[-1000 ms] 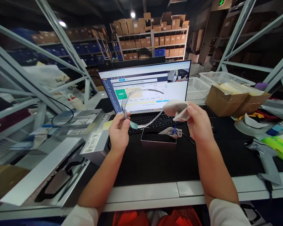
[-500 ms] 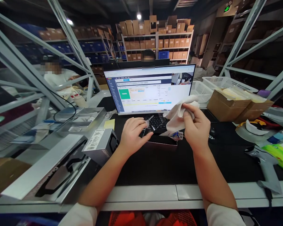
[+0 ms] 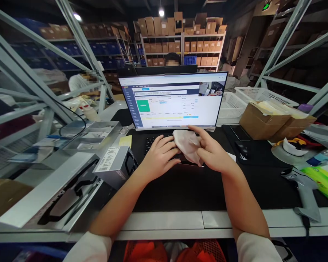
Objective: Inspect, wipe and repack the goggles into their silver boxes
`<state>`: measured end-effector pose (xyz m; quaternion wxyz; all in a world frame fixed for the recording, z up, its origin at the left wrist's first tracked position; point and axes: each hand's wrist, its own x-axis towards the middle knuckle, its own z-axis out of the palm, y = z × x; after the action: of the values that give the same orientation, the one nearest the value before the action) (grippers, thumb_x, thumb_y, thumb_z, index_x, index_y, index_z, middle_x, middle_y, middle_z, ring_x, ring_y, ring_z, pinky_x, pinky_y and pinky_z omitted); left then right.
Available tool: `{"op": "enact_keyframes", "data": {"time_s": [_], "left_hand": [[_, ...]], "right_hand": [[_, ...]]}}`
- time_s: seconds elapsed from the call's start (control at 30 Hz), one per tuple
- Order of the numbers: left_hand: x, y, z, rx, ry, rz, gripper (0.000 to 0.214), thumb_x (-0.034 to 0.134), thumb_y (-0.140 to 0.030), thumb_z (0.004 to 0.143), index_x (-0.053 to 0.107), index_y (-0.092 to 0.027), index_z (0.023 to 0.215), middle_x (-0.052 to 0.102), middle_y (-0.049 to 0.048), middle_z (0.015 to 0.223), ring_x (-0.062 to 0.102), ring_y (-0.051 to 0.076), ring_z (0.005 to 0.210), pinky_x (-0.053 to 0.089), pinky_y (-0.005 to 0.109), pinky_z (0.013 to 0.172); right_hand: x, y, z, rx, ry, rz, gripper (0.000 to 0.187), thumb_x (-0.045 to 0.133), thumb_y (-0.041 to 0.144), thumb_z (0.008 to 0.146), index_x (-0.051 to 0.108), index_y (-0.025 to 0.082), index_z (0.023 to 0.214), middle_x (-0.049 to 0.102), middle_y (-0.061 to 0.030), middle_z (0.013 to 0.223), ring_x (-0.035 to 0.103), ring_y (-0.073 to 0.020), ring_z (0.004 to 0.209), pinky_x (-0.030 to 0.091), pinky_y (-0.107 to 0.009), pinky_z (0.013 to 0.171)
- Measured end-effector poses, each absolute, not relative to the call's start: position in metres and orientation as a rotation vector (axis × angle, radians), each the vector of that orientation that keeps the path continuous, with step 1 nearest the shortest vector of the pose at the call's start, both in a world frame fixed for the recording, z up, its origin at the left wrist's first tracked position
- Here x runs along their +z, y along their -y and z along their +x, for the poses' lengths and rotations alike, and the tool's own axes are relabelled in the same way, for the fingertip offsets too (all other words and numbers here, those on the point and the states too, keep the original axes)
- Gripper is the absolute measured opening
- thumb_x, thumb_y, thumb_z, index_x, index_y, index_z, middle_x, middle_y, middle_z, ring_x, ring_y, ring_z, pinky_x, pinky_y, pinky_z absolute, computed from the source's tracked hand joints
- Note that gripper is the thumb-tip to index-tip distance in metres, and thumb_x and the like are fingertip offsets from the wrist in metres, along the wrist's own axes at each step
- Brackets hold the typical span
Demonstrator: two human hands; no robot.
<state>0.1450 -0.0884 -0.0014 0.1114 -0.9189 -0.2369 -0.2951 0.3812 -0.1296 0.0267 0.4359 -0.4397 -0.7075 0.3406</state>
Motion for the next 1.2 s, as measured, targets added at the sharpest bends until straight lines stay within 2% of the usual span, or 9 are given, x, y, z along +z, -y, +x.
{"op": "enact_keyframes", "data": {"time_s": [0.07,0.13,0.23,0.3,0.37,0.57,0.9,1.07,1.2], "left_hand": [[-0.002,0.089,0.145,-0.863,0.693,-2.698,0.024,0.059,-0.034,0.095,0.065,-0.019,0.113,0.069,0.0072,0.122,0.05,0.028,0.133,0.028,0.051,0.119],[-0.002,0.089,0.146,-0.868,0.681,-2.696,0.024,0.059,-0.033,0.095,0.065,-0.019,0.113,0.069,0.0073,0.121,0.051,0.028,0.133,0.028,0.051,0.119],[-0.003,0.09,0.147,-0.879,0.648,-2.69,0.024,0.058,-0.033,0.096,0.064,-0.018,0.114,0.069,0.0078,0.121,0.051,0.027,0.132,0.028,0.05,0.119],[-0.004,0.091,0.148,-0.867,0.629,-2.695,0.025,0.057,-0.034,0.097,0.064,-0.018,0.114,0.069,0.0083,0.122,0.052,0.026,0.132,0.028,0.05,0.119],[-0.006,0.09,0.15,-0.841,0.61,-2.704,0.025,0.057,-0.035,0.097,0.064,-0.018,0.113,0.069,0.0084,0.122,0.052,0.026,0.133,0.027,0.051,0.12],[-0.015,0.089,0.156,-0.852,0.545,-2.694,0.024,0.057,-0.036,0.097,0.063,-0.017,0.112,0.07,0.0078,0.12,0.053,0.025,0.132,0.019,0.053,0.123],[-0.005,0.088,0.149,-0.89,0.572,-2.722,0.028,0.054,-0.04,0.098,0.066,-0.021,0.114,0.072,0.0055,0.121,0.054,0.024,0.133,0.004,0.056,0.126],[0.007,0.091,0.139,-0.935,0.639,-2.745,0.028,0.056,-0.044,0.097,0.068,-0.022,0.111,0.073,0.0043,0.119,0.055,0.024,0.131,0.003,0.056,0.126],[0.004,0.099,0.144,-0.9,0.598,-2.789,0.029,0.056,-0.041,0.097,0.066,-0.02,0.114,0.073,0.0064,0.12,0.053,0.023,0.133,0.006,0.055,0.126]], "right_hand": [[0.027,0.127,0.38,0.873,1.725,-1.105,0.08,0.056,0.019,0.084,0.026,0.032,0.156,0.068,-0.0015,0.098,0.062,-0.0154,0.063,0.051,-0.027,0.055],[0.027,0.124,0.377,0.776,1.737,-1.218,0.07,0.066,0.03,0.084,0.041,0.027,0.149,0.069,-0.0026,0.096,0.064,-0.0178,0.07,0.051,-0.027,0.059],[0.027,0.121,0.372,0.651,1.792,-1.453,0.034,0.068,0.046,0.085,0.068,0.018,0.104,0.069,-0.0032,0.078,0.063,-0.0187,0.065,0.046,-0.027,0.055],[0.028,0.12,0.372,0.704,1.847,-1.521,0.037,0.06,0.052,0.09,0.065,0.017,0.078,0.065,-0.0017,0.061,0.059,-0.017,0.055,0.042,-0.026,0.051],[0.03,0.119,0.374,0.813,1.926,-1.513,0.043,0.056,0.053,0.092,0.061,0.017,0.069,0.062,-0.0011,0.054,0.059,-0.0162,0.051,0.042,-0.026,0.051],[0.034,0.117,0.385,1.118,2.09,-1.438,0.048,0.053,0.059,0.093,0.062,0.017,0.071,0.064,-0.0025,0.055,0.061,-0.0163,0.048,0.043,-0.025,0.048],[0.042,0.118,0.403,1.166,2.141,-1.338,0.051,0.054,0.063,0.092,0.062,0.017,0.072,0.062,-0.0022,0.054,0.058,-0.0143,0.05,0.041,-0.024,0.05],[0.048,0.119,0.42,1.219,2.111,-1.325,0.056,0.057,0.067,0.088,0.066,0.015,0.071,0.065,-0.0054,0.061,0.06,-0.0147,0.057,0.044,-0.024,0.056],[0.047,0.121,0.419,1.258,2.131,-1.324,0.059,0.057,0.069,0.088,0.065,0.015,0.067,0.061,-0.0043,0.055,0.058,-0.0143,0.054,0.043,-0.024,0.053]]}}
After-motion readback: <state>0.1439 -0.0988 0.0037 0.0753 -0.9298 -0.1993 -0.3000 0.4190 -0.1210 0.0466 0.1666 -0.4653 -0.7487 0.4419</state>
